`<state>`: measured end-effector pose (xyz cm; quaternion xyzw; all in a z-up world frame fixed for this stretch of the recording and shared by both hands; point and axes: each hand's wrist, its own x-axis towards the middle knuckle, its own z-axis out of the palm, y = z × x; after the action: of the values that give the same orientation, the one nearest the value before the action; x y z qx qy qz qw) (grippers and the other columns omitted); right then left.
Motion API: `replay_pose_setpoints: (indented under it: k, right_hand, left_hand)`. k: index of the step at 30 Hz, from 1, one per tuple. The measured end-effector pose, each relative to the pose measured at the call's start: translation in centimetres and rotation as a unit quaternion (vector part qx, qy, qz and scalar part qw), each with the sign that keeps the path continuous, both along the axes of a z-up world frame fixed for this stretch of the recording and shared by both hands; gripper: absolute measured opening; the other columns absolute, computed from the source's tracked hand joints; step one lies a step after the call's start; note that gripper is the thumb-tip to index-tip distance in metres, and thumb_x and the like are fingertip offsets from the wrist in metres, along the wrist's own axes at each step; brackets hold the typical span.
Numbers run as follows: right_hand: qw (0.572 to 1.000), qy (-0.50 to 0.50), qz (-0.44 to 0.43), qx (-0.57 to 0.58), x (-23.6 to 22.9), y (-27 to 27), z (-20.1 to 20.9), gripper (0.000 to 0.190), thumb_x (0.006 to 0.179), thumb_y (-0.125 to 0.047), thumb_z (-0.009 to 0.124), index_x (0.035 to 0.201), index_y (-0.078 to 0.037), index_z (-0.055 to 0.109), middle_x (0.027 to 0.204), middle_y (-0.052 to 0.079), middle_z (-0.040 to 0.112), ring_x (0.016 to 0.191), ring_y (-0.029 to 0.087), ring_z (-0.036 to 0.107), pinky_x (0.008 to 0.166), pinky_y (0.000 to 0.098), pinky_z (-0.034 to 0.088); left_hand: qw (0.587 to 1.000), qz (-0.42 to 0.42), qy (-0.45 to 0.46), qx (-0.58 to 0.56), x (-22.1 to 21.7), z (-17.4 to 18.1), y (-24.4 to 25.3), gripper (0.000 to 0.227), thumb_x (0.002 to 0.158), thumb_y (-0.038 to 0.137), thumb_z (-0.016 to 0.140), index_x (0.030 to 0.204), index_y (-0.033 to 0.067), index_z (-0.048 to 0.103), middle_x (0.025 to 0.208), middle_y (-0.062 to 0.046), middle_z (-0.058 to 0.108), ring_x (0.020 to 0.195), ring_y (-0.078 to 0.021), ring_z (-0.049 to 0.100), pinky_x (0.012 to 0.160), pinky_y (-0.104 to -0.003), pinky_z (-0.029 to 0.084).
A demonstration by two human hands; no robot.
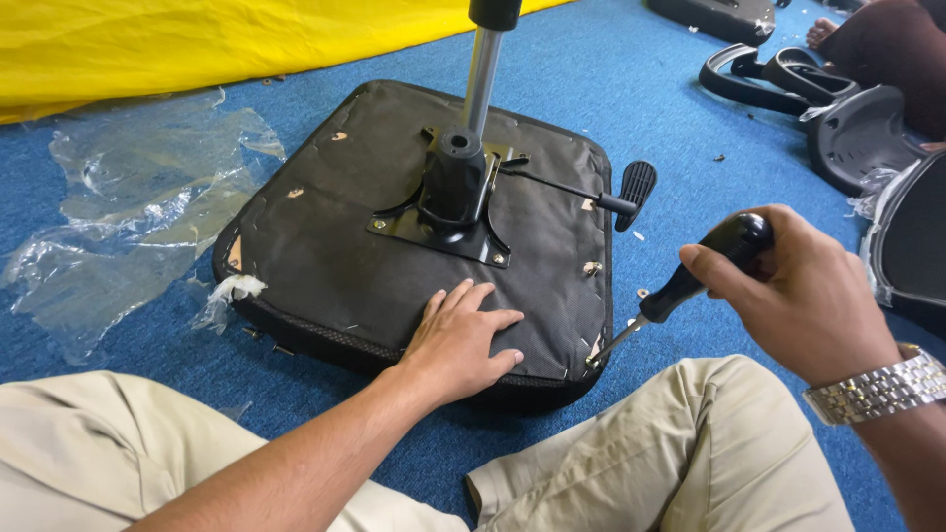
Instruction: The person uses a screwdriver to tighten screws on the underside of an office chair seat, securing the central metal mounting plate. They work on multiple screws around the base while sitting on the floor.
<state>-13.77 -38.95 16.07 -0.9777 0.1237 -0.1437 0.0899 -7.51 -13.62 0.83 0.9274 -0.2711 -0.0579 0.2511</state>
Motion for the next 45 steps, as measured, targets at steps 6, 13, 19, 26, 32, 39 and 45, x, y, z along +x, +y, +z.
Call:
replay_pose_setpoints:
  k: [6, 13, 19, 26, 32, 39, 45]
  right_hand:
    - [0.999, 0.013, 0.008, 0.044, -0.2, 0.1, 0.1, 0.046, 0.088, -0.042, 0.079, 0.112, -0.004, 0.069, 0.078, 0.011, 0.074, 0.063, 0.021, 0.073, 0.057, 0.0335, 0.054]
    - [0.933, 0.047, 0.252, 0.253, 0.3, -0.5, 1.3, 0.058, 0.083, -0.026, 0.079, 0.137, -0.013, 0.060, 0.109, 0.008, 0.073, 0.091, 0.011, 0.076, 0.078, 0.0301, 0.061]
    - [0.988, 0.091, 0.096, 0.080, 0.3, 0.2, 2.2, 0.046, 0.088, -0.031, 0.071, 0.133, -0.020, 0.068, 0.117, 0.010, 0.064, 0.098, 0.020, 0.071, 0.087, 0.0339, 0.059]
    - [0.893, 0.017, 0.310, 0.325, 0.7, -1.4, 1.6, 0.069, 0.088, -0.025, 0.077, 0.150, -0.011, 0.051, 0.117, 0.011, 0.074, 0.108, 0.016, 0.074, 0.089, 0.0300, 0.062]
    - [0.865, -0.039, 0.130, 0.484, 0.4, -0.4, -1.0, 0.045, 0.091, -0.020, 0.067, 0.134, -0.006, 0.068, 0.109, 0.008, 0.075, 0.099, 0.014, 0.067, 0.079, 0.0263, 0.054]
    - [0.948, -0.063, 0.069, 0.303, 0.4, 1.2, -0.2, 0.051, 0.086, -0.030, 0.077, 0.132, -0.010, 0.069, 0.103, 0.014, 0.068, 0.085, 0.015, 0.070, 0.068, 0.0295, 0.060]
    - [0.953, -0.112, 0.119, 0.256, 0.2, 0.8, 1.0, 0.035, 0.089, -0.029, 0.071, 0.117, -0.009, 0.072, 0.106, 0.007, 0.076, 0.088, 0.017, 0.071, 0.067, 0.0289, 0.055]
  left_hand:
    - [1.000, 0.004, -0.001, -0.010, 0.0, 0.0, 0.1, 0.057, 0.083, 0.042, 0.074, 0.136, 0.0229, 0.064, 0.156, -0.016, 0.037, 0.150, -0.0348, 0.022, 0.121, -0.054, 0.014]
    - [0.984, -0.050, -0.027, -0.171, -1.4, 1.1, -3.8, 0.044, 0.083, 0.030, 0.076, 0.123, 0.0132, 0.070, 0.130, -0.015, 0.066, 0.126, -0.0320, 0.058, 0.109, -0.044, 0.042]
    - [0.946, -0.002, 0.134, -0.296, -3.3, 3.9, -9.7, 0.029, 0.094, 0.027, 0.068, 0.118, 0.0119, 0.075, 0.102, -0.013, 0.079, 0.095, -0.0315, 0.076, 0.081, -0.041, 0.056]
    - [0.903, -0.066, -0.005, -0.425, -1.8, 8.6, -8.8, 0.065, 0.082, 0.016, 0.081, 0.143, 0.0114, 0.059, 0.107, -0.018, 0.075, 0.103, -0.0280, 0.072, 0.084, -0.039, 0.056]
    - [0.915, -0.015, 0.060, -0.399, -1.3, 11.0, -9.3, 0.070, 0.068, 0.022, 0.089, 0.132, 0.0087, 0.062, 0.103, -0.011, 0.078, 0.090, -0.0168, 0.077, 0.077, -0.031, 0.063]
    - [0.935, 0.007, -0.008, -0.354, -1.7, 11.5, -9.4, 0.046, 0.070, 0.027, 0.092, 0.103, 0.0036, 0.071, 0.094, -0.009, 0.076, 0.083, -0.0170, 0.074, 0.075, -0.033, 0.061]
    - [0.908, -0.046, 0.112, -0.401, -0.7, 9.5, -8.5, 0.040, 0.081, 0.014, 0.075, 0.121, 0.0090, 0.068, 0.100, -0.008, 0.078, 0.090, -0.0169, 0.077, 0.077, -0.032, 0.062]
